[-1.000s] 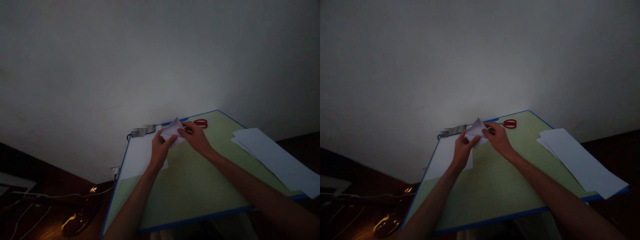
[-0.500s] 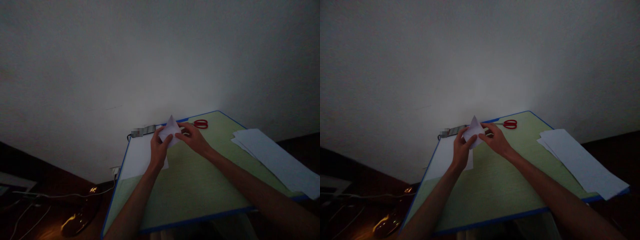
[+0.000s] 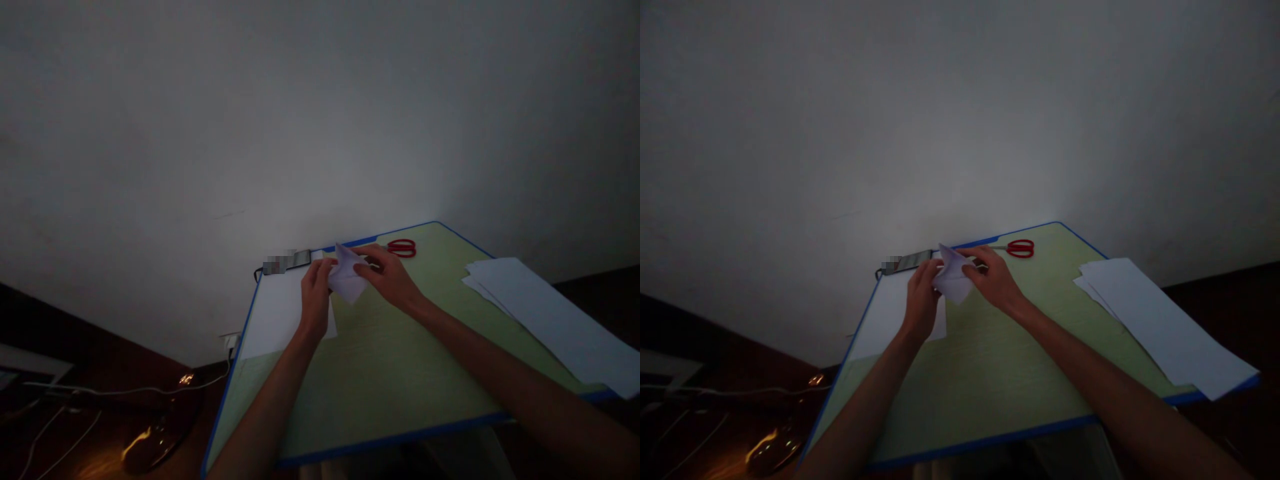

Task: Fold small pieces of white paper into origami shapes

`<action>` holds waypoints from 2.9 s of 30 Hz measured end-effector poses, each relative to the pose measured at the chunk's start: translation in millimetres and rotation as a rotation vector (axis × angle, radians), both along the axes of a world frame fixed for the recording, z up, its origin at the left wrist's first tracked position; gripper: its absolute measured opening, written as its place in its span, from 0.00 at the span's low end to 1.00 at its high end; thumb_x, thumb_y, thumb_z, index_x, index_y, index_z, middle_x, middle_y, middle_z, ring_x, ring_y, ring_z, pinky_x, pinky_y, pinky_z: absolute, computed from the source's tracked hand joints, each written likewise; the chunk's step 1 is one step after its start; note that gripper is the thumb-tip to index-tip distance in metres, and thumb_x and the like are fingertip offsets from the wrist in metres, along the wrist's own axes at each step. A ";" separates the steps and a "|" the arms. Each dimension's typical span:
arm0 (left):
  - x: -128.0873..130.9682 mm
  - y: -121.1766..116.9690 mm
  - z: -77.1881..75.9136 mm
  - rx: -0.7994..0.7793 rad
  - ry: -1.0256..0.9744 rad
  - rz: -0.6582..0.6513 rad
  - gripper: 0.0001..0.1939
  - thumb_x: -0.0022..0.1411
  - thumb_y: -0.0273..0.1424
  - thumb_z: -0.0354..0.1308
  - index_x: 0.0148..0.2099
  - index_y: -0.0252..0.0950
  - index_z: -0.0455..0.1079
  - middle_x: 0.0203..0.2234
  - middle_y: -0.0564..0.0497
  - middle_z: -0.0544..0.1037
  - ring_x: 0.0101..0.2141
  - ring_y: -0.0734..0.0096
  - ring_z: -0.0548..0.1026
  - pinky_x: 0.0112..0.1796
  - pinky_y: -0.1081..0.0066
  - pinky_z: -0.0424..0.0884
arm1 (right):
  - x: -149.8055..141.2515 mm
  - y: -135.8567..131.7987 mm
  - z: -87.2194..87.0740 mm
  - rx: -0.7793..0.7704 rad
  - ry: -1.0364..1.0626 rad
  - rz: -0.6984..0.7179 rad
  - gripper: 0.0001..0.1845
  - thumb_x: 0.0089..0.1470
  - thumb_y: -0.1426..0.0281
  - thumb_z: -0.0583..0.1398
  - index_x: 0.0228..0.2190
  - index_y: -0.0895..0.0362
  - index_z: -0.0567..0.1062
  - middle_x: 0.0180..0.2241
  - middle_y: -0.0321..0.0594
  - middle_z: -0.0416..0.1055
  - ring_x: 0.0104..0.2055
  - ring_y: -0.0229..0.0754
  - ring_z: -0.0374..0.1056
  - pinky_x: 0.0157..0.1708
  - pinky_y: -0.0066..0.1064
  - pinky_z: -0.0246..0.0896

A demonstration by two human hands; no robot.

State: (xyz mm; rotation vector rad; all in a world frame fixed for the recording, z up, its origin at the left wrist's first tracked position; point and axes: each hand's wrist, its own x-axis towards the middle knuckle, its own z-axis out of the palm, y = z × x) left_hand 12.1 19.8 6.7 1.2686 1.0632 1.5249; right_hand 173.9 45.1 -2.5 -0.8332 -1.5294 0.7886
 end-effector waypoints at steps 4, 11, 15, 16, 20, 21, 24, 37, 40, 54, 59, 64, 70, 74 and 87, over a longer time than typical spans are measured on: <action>-1.0 3.2 -3.6 -0.057 -0.066 -0.016 0.13 0.54 0.37 0.66 0.39 0.37 0.72 0.30 0.52 0.77 0.30 0.72 0.71 0.31 0.73 0.65 | 1.1 0.5 -0.1 -0.010 -0.028 -0.005 0.17 0.54 0.72 0.62 0.45 0.53 0.80 0.47 0.43 0.78 0.42 0.43 0.73 0.41 0.36 0.70; -1.8 3.9 -4.5 -0.123 -0.106 -0.098 0.15 0.53 0.39 0.68 0.38 0.34 0.78 0.31 0.50 0.77 0.32 0.71 0.71 0.33 0.71 0.66 | 1.3 1.2 0.9 0.016 -0.039 0.011 0.14 0.54 0.72 0.62 0.43 0.54 0.82 0.44 0.43 0.81 0.46 0.46 0.76 0.48 0.39 0.68; -3.1 4.0 -5.5 -0.163 -0.121 -0.163 0.14 0.52 0.40 0.70 0.36 0.34 0.78 0.30 0.50 0.75 0.31 0.72 0.70 0.33 0.71 0.66 | 1.1 -0.3 2.6 0.026 -0.051 0.026 0.12 0.55 0.71 0.61 0.39 0.54 0.83 0.40 0.41 0.82 0.43 0.46 0.76 0.47 0.38 0.68; -3.5 4.1 -5.7 -0.170 -0.125 -0.177 0.14 0.52 0.39 0.70 0.36 0.34 0.78 0.30 0.50 0.75 0.31 0.73 0.70 0.32 0.72 0.65 | 1.2 -0.4 2.9 0.028 -0.047 0.033 0.11 0.55 0.71 0.61 0.39 0.54 0.83 0.40 0.41 0.82 0.43 0.46 0.76 0.47 0.38 0.68; -4.4 4.5 -5.4 -0.206 -0.146 -0.167 0.11 0.52 0.36 0.69 0.36 0.35 0.78 0.30 0.50 0.74 0.31 0.74 0.70 0.31 0.73 0.64 | 2.3 0.2 2.7 0.038 -0.052 0.047 0.12 0.54 0.72 0.61 0.38 0.53 0.83 0.39 0.40 0.82 0.43 0.45 0.76 0.45 0.36 0.68; -4.5 4.5 -5.0 -0.213 -0.150 -0.160 0.11 0.51 0.35 0.69 0.35 0.35 0.78 0.30 0.51 0.73 0.30 0.74 0.69 0.31 0.73 0.64 | 2.6 0.5 2.4 0.039 -0.056 0.044 0.12 0.54 0.72 0.61 0.38 0.53 0.84 0.39 0.39 0.82 0.42 0.45 0.76 0.45 0.36 0.68; -4.9 4.6 -4.1 -0.225 -0.157 -0.162 0.10 0.50 0.34 0.70 0.34 0.35 0.77 0.29 0.52 0.72 0.29 0.75 0.69 0.30 0.73 0.64 | 3.2 1.1 1.1 0.036 -0.065 0.041 0.13 0.53 0.73 0.60 0.38 0.52 0.84 0.39 0.39 0.82 0.42 0.44 0.76 0.45 0.36 0.68; -5.7 4.4 -3.1 -0.073 0.000 -0.097 0.09 0.53 0.35 0.67 0.33 0.34 0.78 0.26 0.52 0.75 0.27 0.75 0.70 0.30 0.73 0.67 | 2.6 -2.6 4.8 0.086 -0.098 0.044 0.14 0.48 0.77 0.60 0.35 0.54 0.82 0.37 0.40 0.81 0.41 0.44 0.76 0.45 0.36 0.68; -5.5 3.9 -2.2 -0.048 0.031 -0.080 0.09 0.54 0.35 0.67 0.33 0.34 0.78 0.25 0.52 0.76 0.27 0.75 0.70 0.30 0.73 0.67 | 2.2 -2.0 3.6 0.091 -0.095 0.023 0.15 0.47 0.79 0.59 0.35 0.55 0.82 0.36 0.40 0.81 0.40 0.44 0.76 0.44 0.35 0.68; -14.1 4.3 4.3 0.029 0.164 -0.127 0.08 0.54 0.34 0.67 0.30 0.34 0.75 0.19 0.54 0.73 0.20 0.76 0.67 0.22 0.73 0.64 | 5.2 -1.9 3.0 0.100 -0.101 0.109 0.16 0.46 0.79 0.59 0.35 0.55 0.82 0.35 0.39 0.80 0.39 0.43 0.75 0.41 0.34 0.68; -12.6 2.4 6.1 0.041 0.162 -0.118 0.07 0.54 0.33 0.66 0.30 0.34 0.76 0.20 0.54 0.73 0.21 0.76 0.68 0.24 0.74 0.64 | 4.0 -2.9 3.1 0.105 -0.099 0.092 0.14 0.48 0.78 0.60 0.35 0.55 0.82 0.35 0.40 0.80 0.39 0.43 0.75 0.43 0.35 0.68; -13.1 3.0 3.7 0.071 0.180 -0.111 0.08 0.57 0.35 0.65 0.30 0.35 0.75 0.21 0.53 0.73 0.24 0.75 0.69 0.26 0.73 0.65 | 2.6 -5.1 4.5 0.154 -0.114 0.054 0.13 0.49 0.79 0.60 0.35 0.55 0.82 0.35 0.39 0.79 0.39 0.43 0.74 0.43 0.35 0.68; -11.9 7.3 -1.7 0.053 0.159 -0.073 0.11 0.57 0.38 0.67 0.34 0.35 0.76 0.27 0.51 0.77 0.29 0.72 0.72 0.32 0.72 0.67 | 1.8 -5.2 6.0 0.160 -0.115 0.015 0.14 0.52 0.77 0.62 0.39 0.53 0.83 0.38 0.40 0.80 0.42 0.44 0.75 0.46 0.37 0.68; -11.0 9.2 -4.9 0.071 0.184 -0.038 0.13 0.58 0.40 0.67 0.37 0.35 0.76 0.27 0.51 0.77 0.31 0.70 0.74 0.33 0.72 0.68 | 0.9 -2.6 3.8 0.082 -0.065 0.019 0.12 0.52 0.74 0.64 0.40 0.53 0.83 0.40 0.41 0.81 0.43 0.44 0.76 0.47 0.38 0.70; -8.3 5.6 -1.9 0.073 0.213 -0.043 0.14 0.59 0.41 0.66 0.39 0.35 0.79 0.31 0.47 0.82 0.33 0.67 0.77 0.35 0.70 0.70 | 0.2 1.1 0.8 -0.011 0.034 0.058 0.13 0.51 0.71 0.66 0.40 0.53 0.83 0.42 0.41 0.82 0.43 0.45 0.77 0.46 0.38 0.72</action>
